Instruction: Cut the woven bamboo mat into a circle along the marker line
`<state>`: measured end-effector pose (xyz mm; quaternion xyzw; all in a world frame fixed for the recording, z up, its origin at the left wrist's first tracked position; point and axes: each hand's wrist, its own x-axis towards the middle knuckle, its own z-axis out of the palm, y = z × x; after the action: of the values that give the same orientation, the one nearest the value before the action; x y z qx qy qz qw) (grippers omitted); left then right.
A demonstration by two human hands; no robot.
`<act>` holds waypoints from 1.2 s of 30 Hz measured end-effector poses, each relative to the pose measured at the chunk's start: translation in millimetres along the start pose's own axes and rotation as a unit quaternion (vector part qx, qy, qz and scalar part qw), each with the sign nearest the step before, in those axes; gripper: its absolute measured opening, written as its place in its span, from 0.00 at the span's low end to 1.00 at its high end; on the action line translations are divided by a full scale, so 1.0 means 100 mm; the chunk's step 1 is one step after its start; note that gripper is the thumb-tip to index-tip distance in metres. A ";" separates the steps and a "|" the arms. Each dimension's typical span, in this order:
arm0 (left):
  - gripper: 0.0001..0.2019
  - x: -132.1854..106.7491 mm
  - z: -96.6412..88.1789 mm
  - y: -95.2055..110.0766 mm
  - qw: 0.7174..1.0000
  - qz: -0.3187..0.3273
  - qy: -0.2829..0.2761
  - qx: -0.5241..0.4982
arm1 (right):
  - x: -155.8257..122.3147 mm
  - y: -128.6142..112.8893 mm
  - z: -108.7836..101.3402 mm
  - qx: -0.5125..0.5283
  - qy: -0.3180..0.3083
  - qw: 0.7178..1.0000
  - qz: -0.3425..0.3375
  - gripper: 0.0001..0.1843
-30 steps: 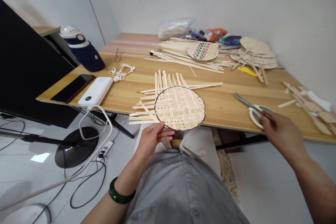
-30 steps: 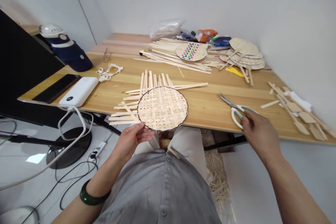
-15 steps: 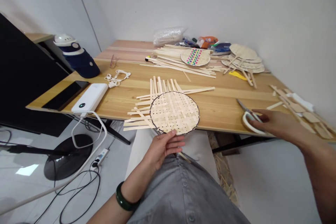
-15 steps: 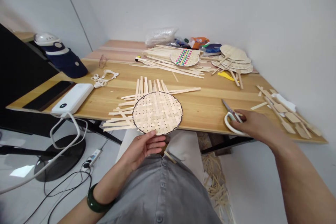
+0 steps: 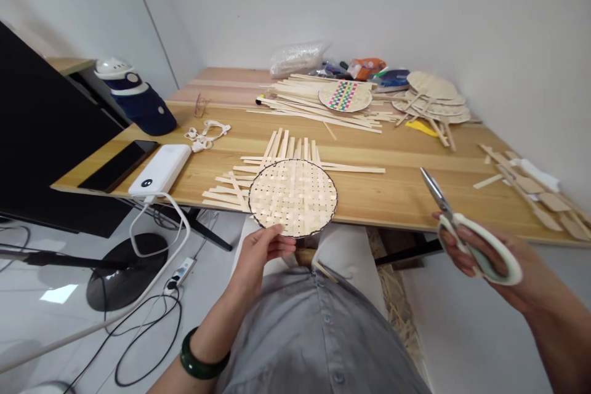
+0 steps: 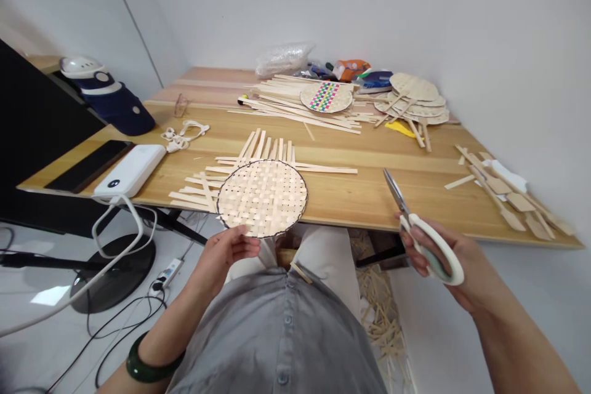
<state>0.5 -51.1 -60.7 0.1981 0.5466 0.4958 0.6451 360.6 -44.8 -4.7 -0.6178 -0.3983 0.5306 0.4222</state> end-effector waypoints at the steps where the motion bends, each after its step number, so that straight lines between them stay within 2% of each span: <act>1: 0.12 -0.01 -0.03 -0.01 1.000 0.006 0.002 -0.006 | 0.00 0.02 0.03 0.004 -0.008 1.000 0.004 0.26; 4: 0.14 -0.05 -0.02 -0.08 0.999 -0.003 -0.015 -0.032 | 0.01 0.07 0.14 0.002 -0.004 1.000 0.022 0.25; 8: 0.11 -0.05 0.14 -0.16 0.996 -0.029 -0.039 -0.079 | -0.01 0.12 0.31 -0.004 -0.033 0.999 0.033 0.24; 12: 0.07 -0.01 0.33 -0.18 0.994 -0.015 -0.031 -0.102 | -0.05 0.18 0.46 0.001 -0.059 0.997 0.040 0.26; 15: 0.07 -0.02 0.39 -0.16 0.995 -0.008 -0.026 -0.091 | -0.05 0.25 0.52 -0.005 -0.060 0.997 0.047 0.28; 20: 0.06 -0.05 0.28 -0.09 0.997 -0.034 -0.047 -0.044 | -0.11 0.33 0.53 -0.001 -0.100 0.994 0.040 0.29; 24: 0.06 -0.06 0.12 -0.09 0.999 -0.019 -0.010 -0.046 | -0.26 0.34 0.53 0.009 -0.188 0.982 -0.026 0.28; 27: 0.12 -0.12 0.10 -0.16 0.997 -0.015 -0.008 -0.077 | -0.39 0.35 0.56 -0.020 -0.236 0.971 -0.028 0.32; 29: 0.14 -0.18 0.17 -0.21 0.994 -0.038 -0.031 -0.094 | -0.44 0.37 0.61 -0.039 -0.234 0.971 0.009 0.31; 31: 0.15 -0.21 0.29 -0.26 0.991 -0.061 -0.045 -0.108 | -0.46 0.37 0.70 -0.059 -0.206 0.976 0.046 0.30; 33: 0.13 -0.21 0.40 -0.29 0.989 -0.070 -0.037 -0.122 | -0.44 0.36 0.80 -0.072 -0.172 0.980 0.068 0.31; 36: 0.09 -0.19 0.52 -0.29 0.988 -0.073 -0.015 -0.133 | -0.39 0.31 0.94 -0.076 -0.137 0.986 0.065 0.32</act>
<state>61.5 -64.8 -56.7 0.0776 0.4787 0.5130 0.7082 264.1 -82.0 -29.1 -0.5941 -0.4503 0.6048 0.2801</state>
